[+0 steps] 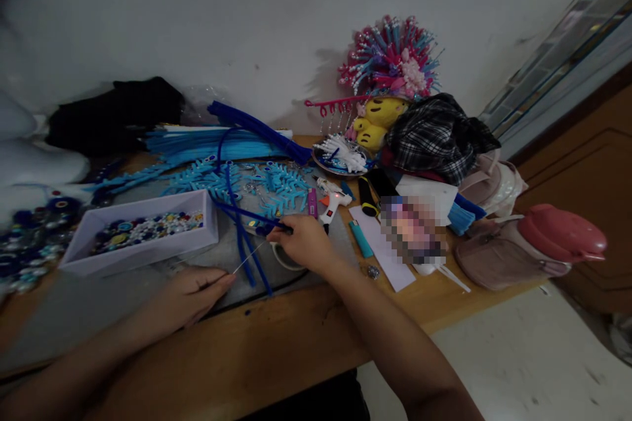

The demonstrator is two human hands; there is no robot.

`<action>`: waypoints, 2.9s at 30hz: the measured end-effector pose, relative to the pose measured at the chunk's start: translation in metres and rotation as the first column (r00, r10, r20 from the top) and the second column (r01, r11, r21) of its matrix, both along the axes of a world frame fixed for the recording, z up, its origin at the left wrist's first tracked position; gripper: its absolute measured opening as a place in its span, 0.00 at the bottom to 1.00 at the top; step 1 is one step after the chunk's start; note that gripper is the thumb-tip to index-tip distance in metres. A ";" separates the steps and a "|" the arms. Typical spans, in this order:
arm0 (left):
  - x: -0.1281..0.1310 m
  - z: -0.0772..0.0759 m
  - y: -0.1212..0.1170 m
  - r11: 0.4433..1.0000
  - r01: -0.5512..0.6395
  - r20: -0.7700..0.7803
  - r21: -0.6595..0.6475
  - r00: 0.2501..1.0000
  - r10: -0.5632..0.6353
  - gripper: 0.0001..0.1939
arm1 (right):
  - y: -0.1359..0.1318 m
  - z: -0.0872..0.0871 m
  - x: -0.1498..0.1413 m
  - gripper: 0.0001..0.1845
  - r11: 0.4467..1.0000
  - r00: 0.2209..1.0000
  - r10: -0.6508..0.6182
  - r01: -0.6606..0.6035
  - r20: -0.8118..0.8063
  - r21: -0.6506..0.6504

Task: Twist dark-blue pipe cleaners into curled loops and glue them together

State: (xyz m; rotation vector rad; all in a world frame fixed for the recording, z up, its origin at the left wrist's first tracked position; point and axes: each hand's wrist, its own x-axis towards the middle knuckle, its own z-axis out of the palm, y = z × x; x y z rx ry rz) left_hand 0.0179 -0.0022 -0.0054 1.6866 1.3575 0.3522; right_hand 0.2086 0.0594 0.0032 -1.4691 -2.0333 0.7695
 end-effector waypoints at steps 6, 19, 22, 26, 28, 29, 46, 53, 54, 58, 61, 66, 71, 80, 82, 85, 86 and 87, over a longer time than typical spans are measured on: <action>0.000 -0.001 0.000 1.000 0.003 0.000 -0.001 1.000 -0.003 0.19 | 0.000 0.003 0.001 0.06 0.998 0.996 0.042 -0.045 -0.074 -0.037; 0.000 0.002 -0.001 0.995 -0.070 0.030 -0.068 0.997 0.072 0.21 | -0.001 0.005 0.001 0.09 0.998 0.989 0.044 -0.049 -0.140 -0.033; -0.001 0.002 0.000 0.996 -0.077 0.024 -0.048 0.997 0.078 0.22 | -0.001 0.004 0.002 0.09 0.998 0.990 0.042 -0.047 -0.133 -0.034; -0.002 0.001 0.001 0.998 -0.068 -0.005 0.018 0.998 0.068 0.22 | 0.000 0.004 0.003 0.11 0.999 0.995 0.041 -0.042 -0.086 -0.003; -0.003 0.000 0.001 0.997 -0.064 -0.018 0.034 0.998 0.065 0.22 | 0.000 0.005 0.004 0.12 0.999 0.998 0.047 -0.046 -0.037 0.017; -0.003 -0.001 0.001 0.997 -0.061 -0.022 0.036 0.998 0.062 0.22 | 0.000 0.005 0.004 0.12 0.998 0.999 0.052 -0.051 -0.012 0.033; -0.002 -0.005 0.000 0.997 -0.062 0.007 -0.054 0.998 0.063 0.23 | -0.020 0.030 0.061 0.14 0.871 0.725 -0.490 0.383 0.483 0.309; -0.002 -0.005 -0.001 0.994 -0.095 -0.004 -0.056 0.995 0.095 0.24 | -0.029 0.024 0.106 0.15 0.790 0.501 -0.597 0.503 0.627 0.350; -0.002 -0.005 -0.001 0.994 -0.093 -0.005 -0.052 0.996 0.093 0.24 | -0.030 0.022 0.109 0.15 0.783 0.484 -0.601 0.517 0.637 0.346; -0.002 -0.006 -0.001 0.995 -0.090 -0.016 -0.048 0.996 0.090 0.24 | -0.030 0.017 0.120 0.15 0.818 0.503 -0.547 0.489 0.669 0.302; -0.002 -0.008 -0.001 0.995 -0.094 -0.010 -0.041 0.996 0.093 0.24 | -0.030 0.016 0.119 0.14 0.825 0.560 -0.555 0.468 0.615 0.318; -0.001 -0.007 -0.001 0.994 -0.108 0.014 -0.032 0.994 0.108 0.24 | -0.035 0.015 0.095 0.15 0.872 0.726 -0.486 0.369 0.487 0.321; 0.000 -0.004 -0.001 0.991 -0.124 0.049 -0.042 0.991 0.126 0.23 | -0.043 0.017 0.062 0.13 0.931 0.840 -0.348 0.255 0.416 0.262; -0.003 -0.013 0.001 0.985 -0.165 0.301 -0.052 0.938 0.173 0.19 | -0.044 0.024 0.012 0.19 0.993 0.927 -0.043 -0.001 0.373 0.116; -0.002 -0.014 0.002 0.978 -0.190 0.352 -0.090 0.912 0.210 0.17 | -0.039 0.020 0.000 0.15 0.988 0.955 0.081 -0.116 0.286 0.106; -0.001 -0.014 0.005 0.970 -0.213 0.375 -0.117 0.895 0.242 0.15 | -0.031 0.011 -0.020 0.16 0.956 0.962 0.262 -0.270 0.081 0.116; -0.001 -0.015 0.005 0.969 -0.218 0.373 -0.118 0.894 0.247 0.15 | -0.028 0.009 -0.026 0.15 0.956 0.963 0.268 -0.270 0.029 0.115; -0.002 -0.015 0.006 0.969 -0.218 0.371 -0.114 0.896 0.245 0.15 | -0.025 0.006 -0.032 0.14 0.963 0.966 0.256 -0.254 -0.019 0.096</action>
